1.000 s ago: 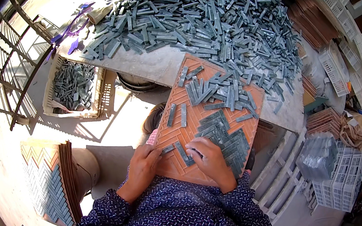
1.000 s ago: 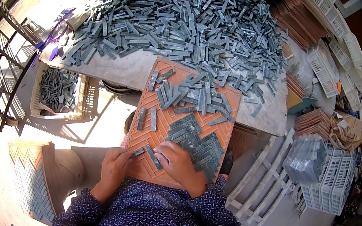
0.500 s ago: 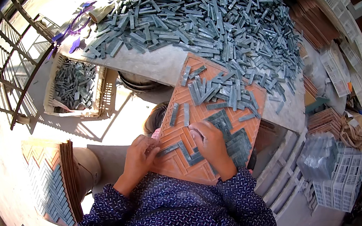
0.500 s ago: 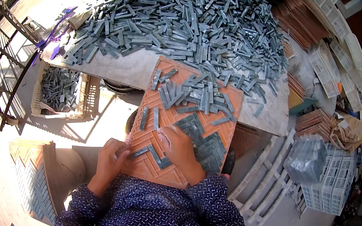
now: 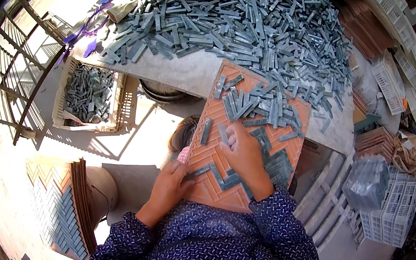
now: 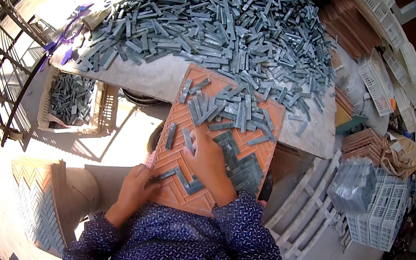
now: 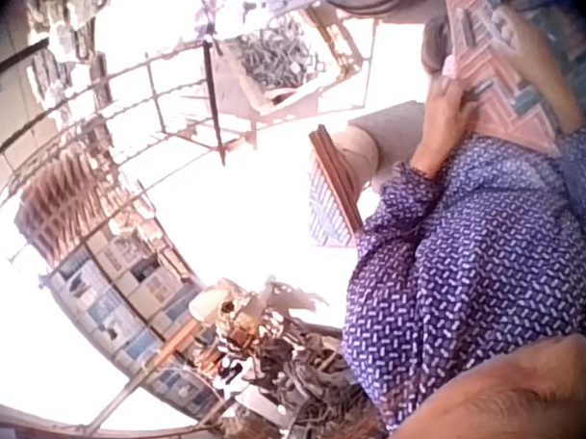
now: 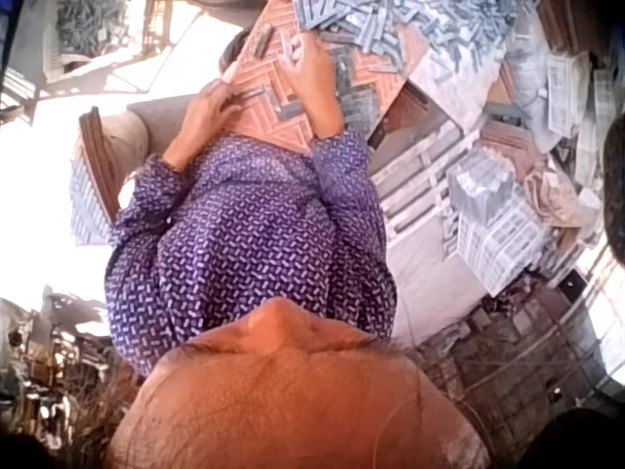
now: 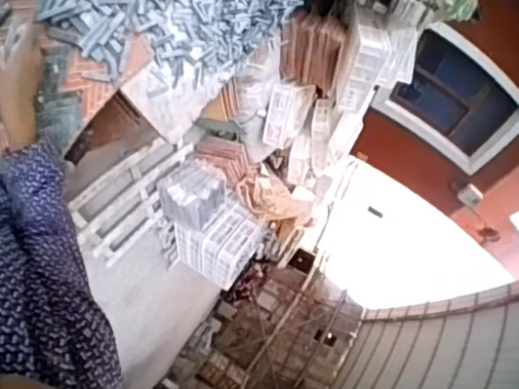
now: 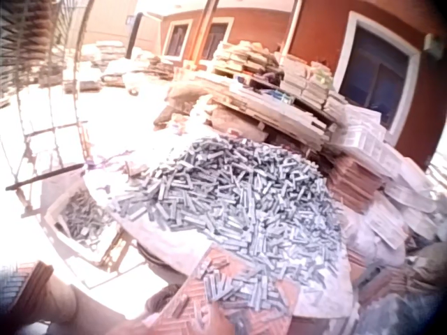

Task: The person arranges small grey rectangular tiles on an orange board, placing them one by one in a herringbone pattern. The person continues to add tiles to the pattern throughout the clip.

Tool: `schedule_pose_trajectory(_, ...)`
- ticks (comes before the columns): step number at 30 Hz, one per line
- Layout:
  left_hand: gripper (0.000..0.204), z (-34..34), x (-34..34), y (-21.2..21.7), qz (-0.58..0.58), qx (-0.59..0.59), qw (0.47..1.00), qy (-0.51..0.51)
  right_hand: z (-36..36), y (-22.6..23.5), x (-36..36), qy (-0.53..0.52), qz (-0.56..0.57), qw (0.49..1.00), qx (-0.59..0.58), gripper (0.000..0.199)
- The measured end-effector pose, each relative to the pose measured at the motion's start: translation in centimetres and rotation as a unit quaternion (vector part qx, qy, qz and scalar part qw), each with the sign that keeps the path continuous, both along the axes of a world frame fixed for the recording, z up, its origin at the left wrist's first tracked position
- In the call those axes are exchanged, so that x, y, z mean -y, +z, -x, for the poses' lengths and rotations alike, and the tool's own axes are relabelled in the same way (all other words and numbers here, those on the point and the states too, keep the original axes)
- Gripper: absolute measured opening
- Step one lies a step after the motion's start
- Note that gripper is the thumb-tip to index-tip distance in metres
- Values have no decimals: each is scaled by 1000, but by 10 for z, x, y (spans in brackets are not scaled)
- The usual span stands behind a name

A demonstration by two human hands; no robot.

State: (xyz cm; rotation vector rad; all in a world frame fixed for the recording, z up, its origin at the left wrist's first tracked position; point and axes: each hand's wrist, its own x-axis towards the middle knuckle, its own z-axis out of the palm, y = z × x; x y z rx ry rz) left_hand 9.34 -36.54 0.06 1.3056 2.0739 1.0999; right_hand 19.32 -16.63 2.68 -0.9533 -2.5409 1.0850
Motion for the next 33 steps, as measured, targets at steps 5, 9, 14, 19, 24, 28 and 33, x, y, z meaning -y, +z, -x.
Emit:
schedule_pose_trajectory(5,27,-5,-2,2,-3,15,999,43,-25,5,13,21,-15,998,-59,42)
schedule_pose_trajectory(9,24,-8,-2,26,-8,35,997,64,-39,16,30,79,160,979,-102,40)
schedule_pose_trajectory(14,23,-18,-4,47,-58,28,997,53,-50,19,47,74,310,930,-183,34)
schedule_pose_trajectory(19,24,-25,-3,60,-95,16,995,35,-55,15,49,46,371,896,-242,29)
schedule_pose_trajectory(24,26,-25,-2,66,-120,-1,992,29,-57,12,49,44,395,876,-273,27)
schedule_pose_trajectory(28,27,-25,1,65,-132,26,990,37,-57,15,49,28,426,864,-266,26)
schedule_pose_trajectory(33,27,-15,4,57,-103,13,992,67,-55,13,48,21,419,881,-218,23)
